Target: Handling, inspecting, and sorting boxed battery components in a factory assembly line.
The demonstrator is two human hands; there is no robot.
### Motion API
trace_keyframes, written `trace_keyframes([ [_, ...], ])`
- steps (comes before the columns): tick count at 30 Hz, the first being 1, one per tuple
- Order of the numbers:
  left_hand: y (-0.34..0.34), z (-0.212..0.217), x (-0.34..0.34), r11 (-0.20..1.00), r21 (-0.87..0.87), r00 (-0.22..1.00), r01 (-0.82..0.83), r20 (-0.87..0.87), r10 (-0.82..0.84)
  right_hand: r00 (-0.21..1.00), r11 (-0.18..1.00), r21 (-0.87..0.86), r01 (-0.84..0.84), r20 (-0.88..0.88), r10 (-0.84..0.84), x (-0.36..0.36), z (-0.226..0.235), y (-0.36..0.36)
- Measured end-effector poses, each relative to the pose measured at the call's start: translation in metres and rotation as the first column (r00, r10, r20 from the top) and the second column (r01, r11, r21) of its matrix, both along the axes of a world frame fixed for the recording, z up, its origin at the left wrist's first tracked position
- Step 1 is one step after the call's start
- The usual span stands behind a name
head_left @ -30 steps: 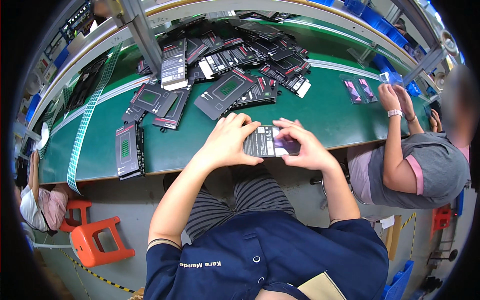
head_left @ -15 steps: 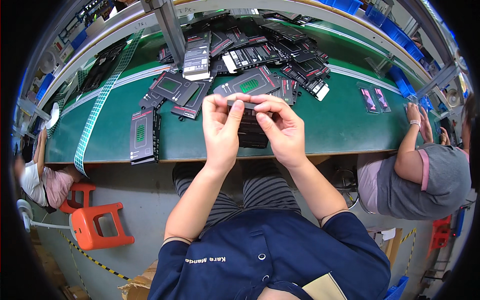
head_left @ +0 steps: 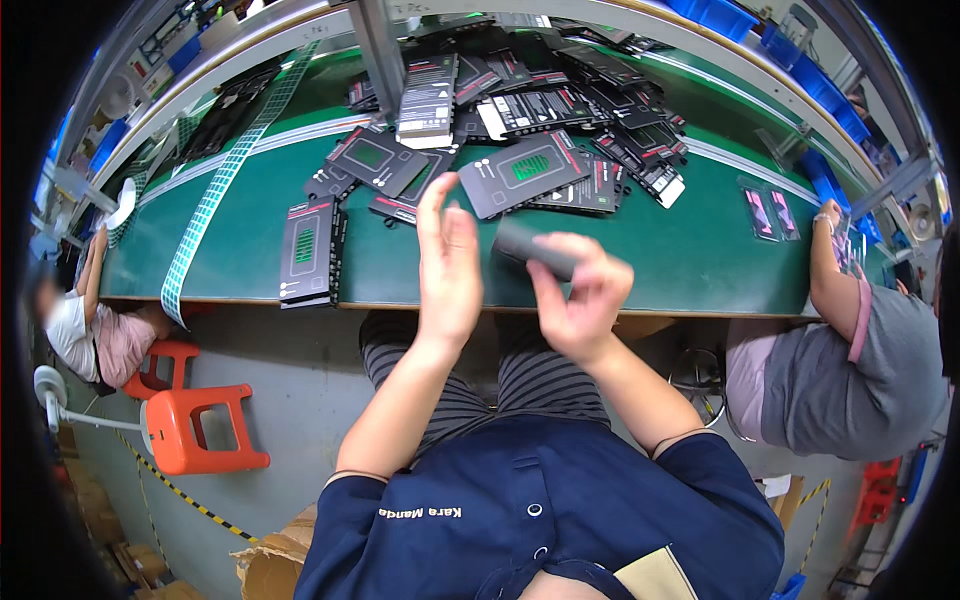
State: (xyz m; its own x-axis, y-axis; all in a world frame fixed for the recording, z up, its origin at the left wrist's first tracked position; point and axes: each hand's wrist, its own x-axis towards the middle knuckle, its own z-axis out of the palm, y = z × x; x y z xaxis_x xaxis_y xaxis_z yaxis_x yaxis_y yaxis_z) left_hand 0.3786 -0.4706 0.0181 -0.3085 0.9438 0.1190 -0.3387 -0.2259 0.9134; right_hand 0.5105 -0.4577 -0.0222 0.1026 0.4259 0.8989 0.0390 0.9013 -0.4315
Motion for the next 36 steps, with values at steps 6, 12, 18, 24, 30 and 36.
trace_keyframes([
  [6, -0.014, 0.010, -0.105, 0.988, 0.079, 0.926, -0.133, -0.346, 0.152, 0.557, 0.968, 0.246, 0.043, 0.798, -0.228, -0.024, 0.010, 0.014],
  [12, -0.003, 0.012, -0.189, 0.729, -0.091, -0.040, -0.678, -0.986, -0.159, 0.120, 0.739, 0.358, 0.571, 0.854, -0.507, -0.009, 0.004, 0.074],
  [18, -0.018, 0.026, -0.095, 0.988, 0.018, -0.153, 0.152, -0.987, 0.042, 0.436, 0.944, 0.326, 0.056, 0.842, -0.317, 0.039, 0.003, 0.041],
  [24, -0.024, -0.020, -0.043, 0.835, 0.059, -0.203, 0.548, -0.959, 0.200, 0.371, 0.716, 0.227, 0.660, 0.730, -0.574, 0.185, 0.007, 0.072],
  [30, -0.001, -0.018, 0.013, 0.805, 0.235, -0.128, 0.545, -0.926, 0.356, 0.020, 0.031, -0.008, 0.999, 0.913, -0.408, 0.353, -0.025, 0.097],
  [36, 0.026, -0.009, -0.010, 0.925, 0.377, -0.199, 0.041, -0.904, 0.378, 0.249, 0.349, -0.105, 0.931, 0.881, -0.402, 0.250, -0.003, 0.027],
])
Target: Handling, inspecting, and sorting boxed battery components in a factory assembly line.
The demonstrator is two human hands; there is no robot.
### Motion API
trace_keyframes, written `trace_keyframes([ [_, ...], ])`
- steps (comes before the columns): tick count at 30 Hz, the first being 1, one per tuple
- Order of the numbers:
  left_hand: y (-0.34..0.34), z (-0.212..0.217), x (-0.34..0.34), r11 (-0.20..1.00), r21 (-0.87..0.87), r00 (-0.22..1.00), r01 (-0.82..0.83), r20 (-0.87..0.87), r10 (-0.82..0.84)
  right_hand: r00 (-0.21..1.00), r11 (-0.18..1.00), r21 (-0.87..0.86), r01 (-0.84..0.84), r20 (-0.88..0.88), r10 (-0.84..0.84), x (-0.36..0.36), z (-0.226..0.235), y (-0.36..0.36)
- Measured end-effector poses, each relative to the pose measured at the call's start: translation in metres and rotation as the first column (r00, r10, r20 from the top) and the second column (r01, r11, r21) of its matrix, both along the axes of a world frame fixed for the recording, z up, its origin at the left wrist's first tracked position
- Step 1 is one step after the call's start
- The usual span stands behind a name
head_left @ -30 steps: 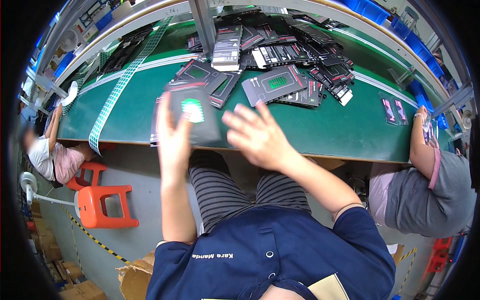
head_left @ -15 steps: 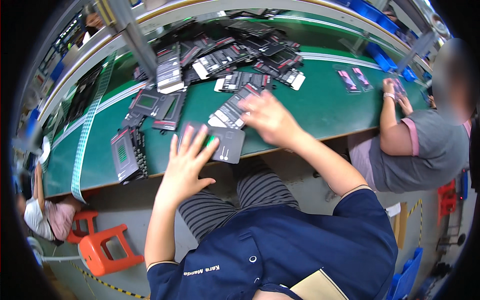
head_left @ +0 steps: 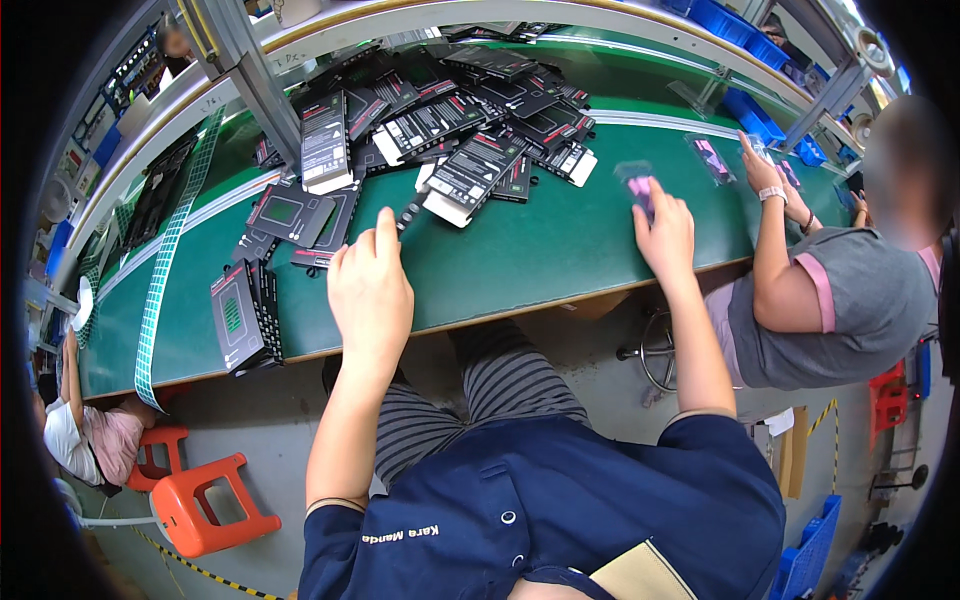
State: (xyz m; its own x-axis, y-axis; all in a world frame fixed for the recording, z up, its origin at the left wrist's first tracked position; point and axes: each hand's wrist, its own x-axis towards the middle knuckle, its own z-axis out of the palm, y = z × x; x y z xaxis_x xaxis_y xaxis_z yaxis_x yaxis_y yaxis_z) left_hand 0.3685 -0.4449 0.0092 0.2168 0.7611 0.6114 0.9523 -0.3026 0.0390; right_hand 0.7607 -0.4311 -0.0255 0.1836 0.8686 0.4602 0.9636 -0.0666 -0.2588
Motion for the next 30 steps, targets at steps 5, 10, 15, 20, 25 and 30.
trace_keyframes([
  [5, -0.023, 0.049, 0.012, 0.775, -0.511, 0.928, 0.372, 0.219, -0.301, 0.982, 0.987, -0.094, -0.129, 0.126, 0.141, -0.059, 0.001, -0.040],
  [10, 0.002, 0.001, 0.014, 0.813, -0.337, 0.876, 0.475, 0.094, -0.473, 0.944, 0.939, -0.095, -0.331, -0.055, 0.327, -0.091, 0.011, -0.041],
  [15, 0.010, -0.007, 0.010, 0.718, -0.367, 0.805, 0.591, 0.227, -0.547, 0.890, 0.918, 0.081, -0.387, -0.226, 0.395, -0.105, 0.012, -0.020],
  [20, 0.010, -0.001, 0.004, 0.691, -0.447, 0.822, 0.568, 0.258, -0.508, 0.468, 0.613, 0.076, -0.786, -0.574, 0.672, -0.129, 0.006, -0.016],
  [25, 0.008, 0.002, 0.019, 0.690, -0.524, 0.863, 0.499, 0.229, -0.451, -0.123, 0.530, 0.456, -0.715, -0.828, 0.547, -0.181, 0.014, -0.017],
  [30, -0.004, 0.014, 0.012, 0.858, -0.042, 0.589, 0.512, 0.744, -0.315, -0.521, 0.641, 0.572, -0.512, -0.800, 0.297, -0.196, 0.063, -0.018],
])
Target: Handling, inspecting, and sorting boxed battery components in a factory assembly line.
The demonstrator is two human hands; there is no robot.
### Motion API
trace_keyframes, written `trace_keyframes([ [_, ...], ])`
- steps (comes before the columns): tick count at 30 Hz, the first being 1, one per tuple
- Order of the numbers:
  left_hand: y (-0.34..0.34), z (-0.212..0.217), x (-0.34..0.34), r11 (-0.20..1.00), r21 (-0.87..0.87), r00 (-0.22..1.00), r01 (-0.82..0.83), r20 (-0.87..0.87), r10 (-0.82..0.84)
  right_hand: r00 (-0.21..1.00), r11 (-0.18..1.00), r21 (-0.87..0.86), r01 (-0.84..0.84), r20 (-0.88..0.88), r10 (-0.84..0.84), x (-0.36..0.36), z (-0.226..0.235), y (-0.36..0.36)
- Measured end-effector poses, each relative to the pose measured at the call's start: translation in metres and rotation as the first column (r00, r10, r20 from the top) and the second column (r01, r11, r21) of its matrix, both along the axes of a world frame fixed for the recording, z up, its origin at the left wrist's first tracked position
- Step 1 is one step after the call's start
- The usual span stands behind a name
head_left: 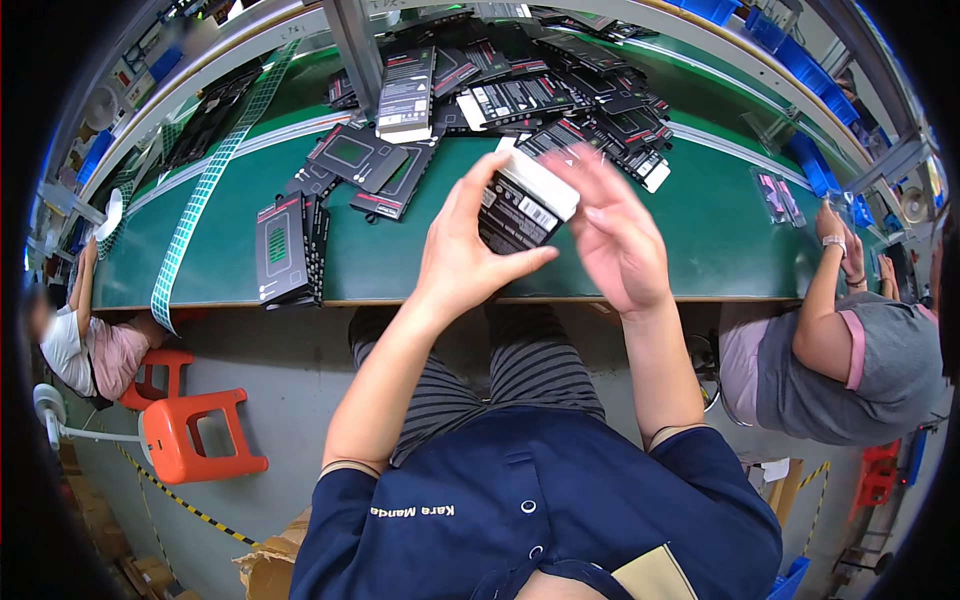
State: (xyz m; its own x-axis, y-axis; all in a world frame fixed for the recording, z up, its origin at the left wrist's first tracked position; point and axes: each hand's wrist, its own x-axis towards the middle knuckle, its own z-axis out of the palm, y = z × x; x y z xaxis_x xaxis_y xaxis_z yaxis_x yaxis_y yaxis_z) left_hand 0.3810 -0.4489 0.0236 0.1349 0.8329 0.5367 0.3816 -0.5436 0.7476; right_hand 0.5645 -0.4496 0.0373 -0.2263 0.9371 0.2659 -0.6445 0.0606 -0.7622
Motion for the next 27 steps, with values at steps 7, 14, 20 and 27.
trace_keyframes([
  [7, 0.009, -0.002, 0.004, 0.952, -0.059, 0.540, 0.301, 0.833, -0.119, 0.925, 0.879, 0.410, 0.242, 0.177, -0.337, -0.048, -0.017, 0.010],
  [14, 0.006, 0.002, 0.009, 0.984, -0.055, 0.643, 0.171, 0.763, -0.069, 0.955, 0.935, 0.201, 0.291, -0.011, -0.295, -0.058, -0.015, 0.006],
  [20, 0.013, -0.014, 0.004, 0.984, 0.142, 0.761, 0.111, 0.625, -0.176, 0.850, 0.799, 0.445, 0.404, 0.140, -0.508, -0.058, -0.046, 0.014],
  [27, -0.018, -0.006, -0.052, 0.672, -0.476, 0.462, 0.568, 0.860, 0.218, 0.673, 0.316, 0.947, -0.059, 0.271, -0.688, -0.059, -0.045, -0.009],
])
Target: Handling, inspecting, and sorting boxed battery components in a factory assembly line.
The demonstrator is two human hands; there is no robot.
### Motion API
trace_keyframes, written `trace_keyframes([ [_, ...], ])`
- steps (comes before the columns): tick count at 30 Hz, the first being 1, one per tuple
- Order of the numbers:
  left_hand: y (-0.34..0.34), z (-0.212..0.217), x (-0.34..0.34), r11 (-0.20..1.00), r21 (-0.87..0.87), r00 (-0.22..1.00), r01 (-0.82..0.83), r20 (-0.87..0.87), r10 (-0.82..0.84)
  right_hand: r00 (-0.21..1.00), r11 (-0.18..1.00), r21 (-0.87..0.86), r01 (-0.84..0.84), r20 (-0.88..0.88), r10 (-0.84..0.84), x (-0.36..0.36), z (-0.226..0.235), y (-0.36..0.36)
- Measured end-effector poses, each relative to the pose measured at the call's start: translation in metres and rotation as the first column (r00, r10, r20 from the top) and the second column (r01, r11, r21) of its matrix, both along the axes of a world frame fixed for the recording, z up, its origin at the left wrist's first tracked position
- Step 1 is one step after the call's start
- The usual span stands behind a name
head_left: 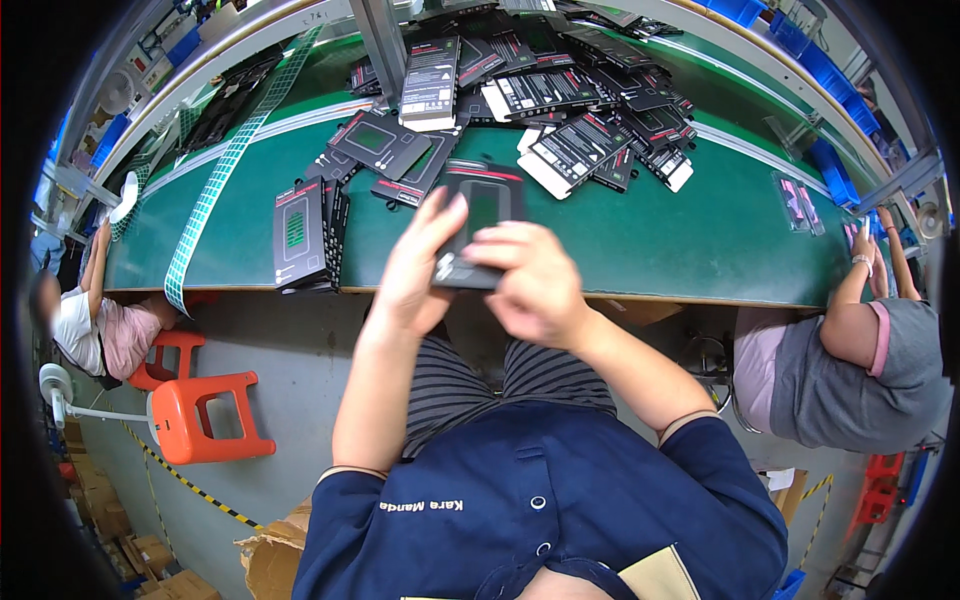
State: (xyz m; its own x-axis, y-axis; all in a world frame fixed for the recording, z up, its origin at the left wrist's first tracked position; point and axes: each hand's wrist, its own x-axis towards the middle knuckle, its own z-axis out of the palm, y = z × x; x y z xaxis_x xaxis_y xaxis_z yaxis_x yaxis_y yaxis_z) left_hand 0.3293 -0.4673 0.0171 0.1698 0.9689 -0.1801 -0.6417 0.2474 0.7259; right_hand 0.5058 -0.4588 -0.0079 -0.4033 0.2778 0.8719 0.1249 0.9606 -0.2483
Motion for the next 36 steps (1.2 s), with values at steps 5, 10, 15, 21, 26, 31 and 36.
trace_keyframes([
  [5, -0.018, 0.014, -0.093, 0.726, 0.558, 0.469, -0.402, -0.555, 0.687, 0.713, 0.843, 0.193, 0.502, 0.459, -0.530, 0.023, 0.007, 0.038],
  [10, -0.013, 0.020, -0.149, 0.888, 0.351, -0.526, -0.297, -0.836, 0.154, 0.370, 0.549, 0.347, 0.760, 0.464, -0.805, 0.072, -0.009, 0.080],
  [15, -0.018, 0.023, -0.056, 0.800, 0.496, -0.590, 0.338, -0.551, 0.590, 0.798, 0.915, 0.292, 0.277, 0.460, -0.388, 0.094, 0.002, 0.047],
  [21, -0.008, -0.017, 0.011, 0.570, 0.271, -0.151, 0.776, -0.797, 0.585, 0.422, 0.467, 0.168, 0.868, 0.246, -0.873, 0.273, -0.024, 0.093],
  [26, 0.005, -0.012, 0.036, 0.586, 0.320, -0.102, 0.745, -0.812, 0.574, -0.151, -0.282, -0.090, 0.955, 0.671, -0.726, 0.440, -0.026, 0.105],
  [31, 0.010, -0.015, 0.041, 0.617, 0.398, -0.001, 0.679, -0.840, 0.543, -0.003, -0.086, -0.097, 0.992, 0.647, -0.763, 0.353, -0.018, 0.073],
  [36, 0.015, -0.010, 0.045, 0.585, 0.431, 0.031, 0.687, -0.822, 0.569, 0.179, 0.166, -0.074, 0.983, 0.550, -0.816, 0.235, -0.030, 0.008],
])
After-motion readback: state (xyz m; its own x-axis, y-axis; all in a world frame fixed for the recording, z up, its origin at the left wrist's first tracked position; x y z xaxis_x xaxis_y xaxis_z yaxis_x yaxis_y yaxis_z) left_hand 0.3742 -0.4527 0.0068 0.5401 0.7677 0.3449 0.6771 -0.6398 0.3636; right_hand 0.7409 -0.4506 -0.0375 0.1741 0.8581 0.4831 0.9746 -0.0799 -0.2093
